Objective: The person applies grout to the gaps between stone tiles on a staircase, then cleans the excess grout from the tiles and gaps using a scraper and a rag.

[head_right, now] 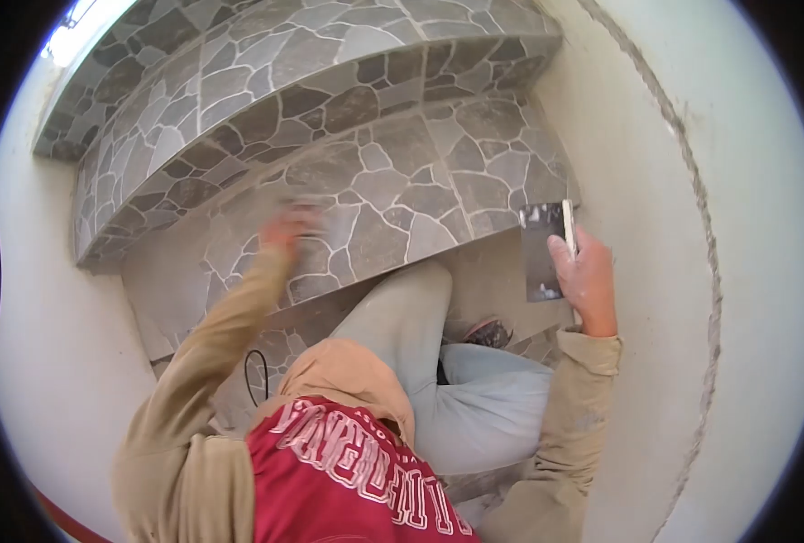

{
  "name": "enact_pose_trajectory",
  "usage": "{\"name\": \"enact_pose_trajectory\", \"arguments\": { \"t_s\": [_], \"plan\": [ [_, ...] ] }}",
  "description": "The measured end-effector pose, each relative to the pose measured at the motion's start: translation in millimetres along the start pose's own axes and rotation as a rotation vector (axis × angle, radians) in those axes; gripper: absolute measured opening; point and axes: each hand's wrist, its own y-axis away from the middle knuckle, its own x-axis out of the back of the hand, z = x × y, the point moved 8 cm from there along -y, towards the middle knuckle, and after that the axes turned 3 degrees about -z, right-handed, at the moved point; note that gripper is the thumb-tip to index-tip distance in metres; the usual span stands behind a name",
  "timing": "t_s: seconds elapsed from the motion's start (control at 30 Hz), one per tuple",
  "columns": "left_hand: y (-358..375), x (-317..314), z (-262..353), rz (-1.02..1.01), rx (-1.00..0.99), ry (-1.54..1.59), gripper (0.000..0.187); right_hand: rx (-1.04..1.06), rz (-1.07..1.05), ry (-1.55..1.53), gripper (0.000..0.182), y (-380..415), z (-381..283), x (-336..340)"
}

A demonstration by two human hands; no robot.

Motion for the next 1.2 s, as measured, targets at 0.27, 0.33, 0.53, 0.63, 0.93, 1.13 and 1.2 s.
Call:
{"name": "enact_pose_trajectory", "arguments": {
  "t_s": [0.27,0.33,0.53,0.63,0.93,1.13,1.2],
  "plan": [
    [32.4,157.2,-37.0,0.330,0.185,0.120,0.045,0.060,0.100,-0.077,0.028,-11.3,-10.7,8.7],
    [-54.0,114.7,54.1,0.338,0.026,0.116,0.054,0.065,0.112,-0.119,0.028,-11.9,-19.7,7.8],
    [-209.4,-112.9,294.4,-0.125,-0.238,0.052,0.051,-0.005,0.212,-0.221,0.028,-14.2,-5.8,15.4],
    [-223.4,-134.8,296.0,-0.113,-0.198,0.028,0.043,-0.006,0.340,-0.176,0.028,-13.2,-0.9,30.9],
    [26.3,38.7,-72.3,-0.014,0.239,-0.230,0.077,-0.122,0.188,-0.251,0.028,11.0,25.3,27.4],
    [41.0,130.7,-16.0,0.270,0.199,-0.234,0.029,-0.021,0.185,-0.245,0.027,-9.4,-5.5,25.5],
    [-49.3,73.0,44.9,0.273,0.376,0.526,0.027,-0.011,0.178,-0.286,0.027,-23.7,-8.7,11.7]
  ]
}}
